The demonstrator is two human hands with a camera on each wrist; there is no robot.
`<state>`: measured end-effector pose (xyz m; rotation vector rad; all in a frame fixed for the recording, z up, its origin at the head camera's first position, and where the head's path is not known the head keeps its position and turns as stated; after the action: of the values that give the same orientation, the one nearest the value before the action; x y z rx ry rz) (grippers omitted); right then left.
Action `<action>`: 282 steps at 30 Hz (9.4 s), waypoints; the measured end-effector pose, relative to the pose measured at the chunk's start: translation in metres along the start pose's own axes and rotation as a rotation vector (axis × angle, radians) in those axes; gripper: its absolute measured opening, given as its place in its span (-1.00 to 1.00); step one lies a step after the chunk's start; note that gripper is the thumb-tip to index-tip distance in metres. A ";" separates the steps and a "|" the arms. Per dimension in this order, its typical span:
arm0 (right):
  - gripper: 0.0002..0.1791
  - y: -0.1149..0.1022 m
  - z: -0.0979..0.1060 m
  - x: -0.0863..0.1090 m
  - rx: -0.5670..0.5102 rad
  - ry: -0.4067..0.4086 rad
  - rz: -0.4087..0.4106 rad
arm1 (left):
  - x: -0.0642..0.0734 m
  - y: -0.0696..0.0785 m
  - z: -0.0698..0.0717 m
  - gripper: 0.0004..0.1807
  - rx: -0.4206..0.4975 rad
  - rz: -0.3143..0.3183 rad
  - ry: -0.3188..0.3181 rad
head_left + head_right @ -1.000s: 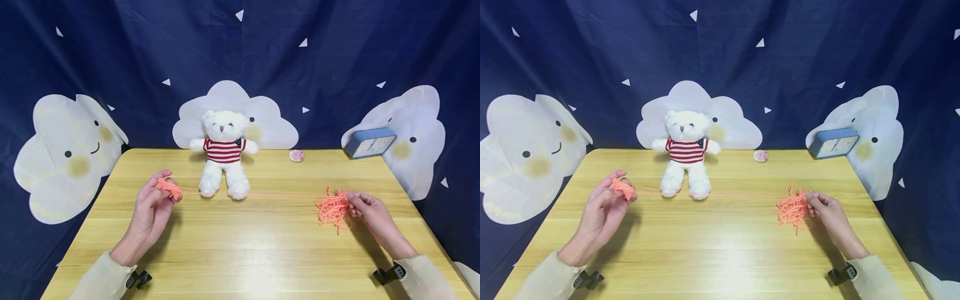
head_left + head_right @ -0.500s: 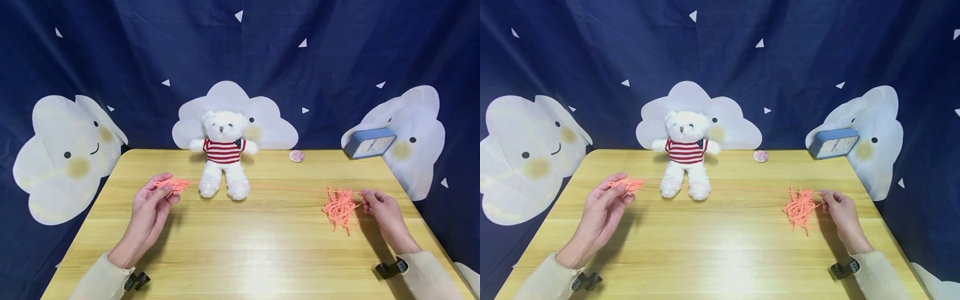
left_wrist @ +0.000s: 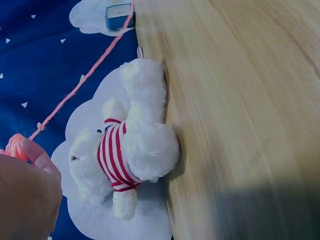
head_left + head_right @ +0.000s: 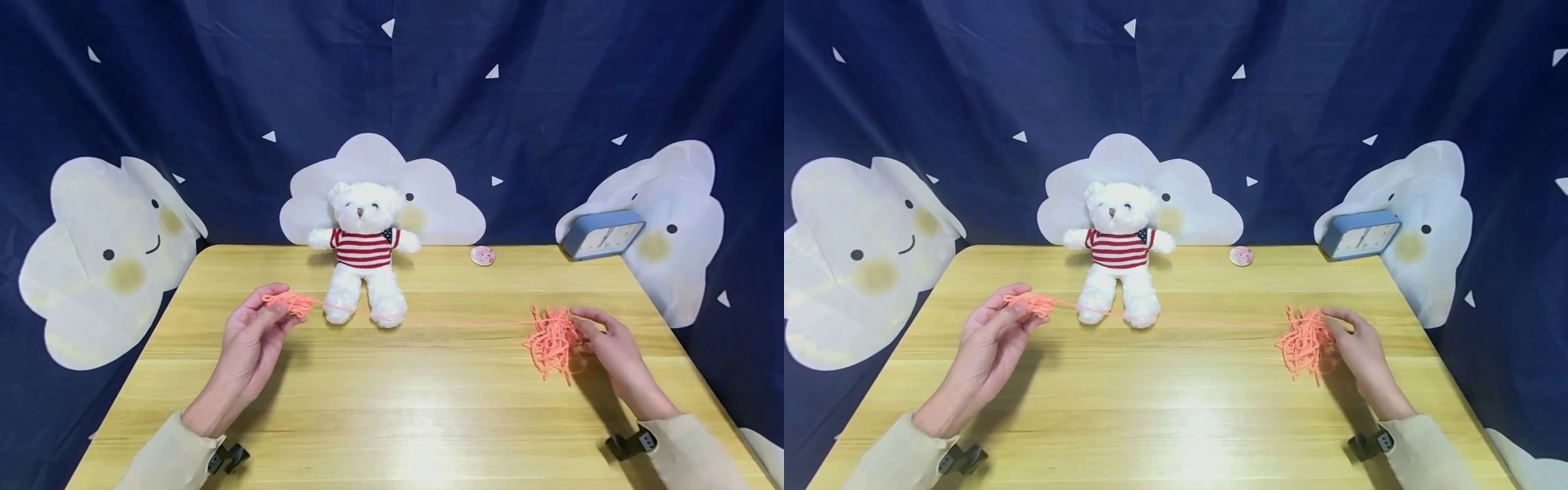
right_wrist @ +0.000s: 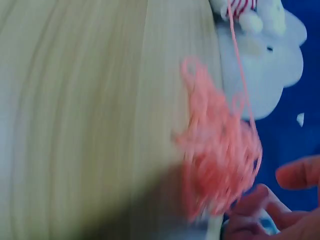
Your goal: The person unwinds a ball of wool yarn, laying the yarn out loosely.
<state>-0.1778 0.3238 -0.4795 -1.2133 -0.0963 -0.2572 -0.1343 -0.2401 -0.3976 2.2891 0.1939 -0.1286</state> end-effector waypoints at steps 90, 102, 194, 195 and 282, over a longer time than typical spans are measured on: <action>-0.73 -0.025 -0.025 0.015 -0.767 -0.221 0.160 | 0.001 0.002 0.007 -0.70 -0.050 0.000 0.083; -0.70 -0.005 0.000 0.000 -0.710 -0.136 0.076 | 0.000 0.006 0.006 -0.39 -0.032 -0.015 0.051; -0.70 -0.105 -0.237 0.044 -0.292 -0.721 0.260 | -0.004 -0.001 -0.006 -0.63 -0.084 -0.015 0.028; -0.72 -0.104 -0.230 0.043 -0.312 -0.700 0.257 | -0.003 0.000 -0.005 -0.62 -0.082 -0.018 0.030; -0.59 -0.005 0.023 -0.010 0.019 0.023 0.029 | -0.004 0.010 -0.006 -0.58 0.006 -0.009 0.030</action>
<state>-0.1871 0.3454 -0.4692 -1.1922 -0.0609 -0.2440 -0.1361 -0.2425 -0.3852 2.2970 0.2197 -0.0992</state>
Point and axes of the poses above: each hand's wrist, its own x-axis away from the middle knuckle, its own z-axis out of the back of the hand, y = z × x, the point moved 6 cm from there along -x, towards the middle knuckle, and after that the axes turned 3 degrees about -z, right-handed, at the moved point
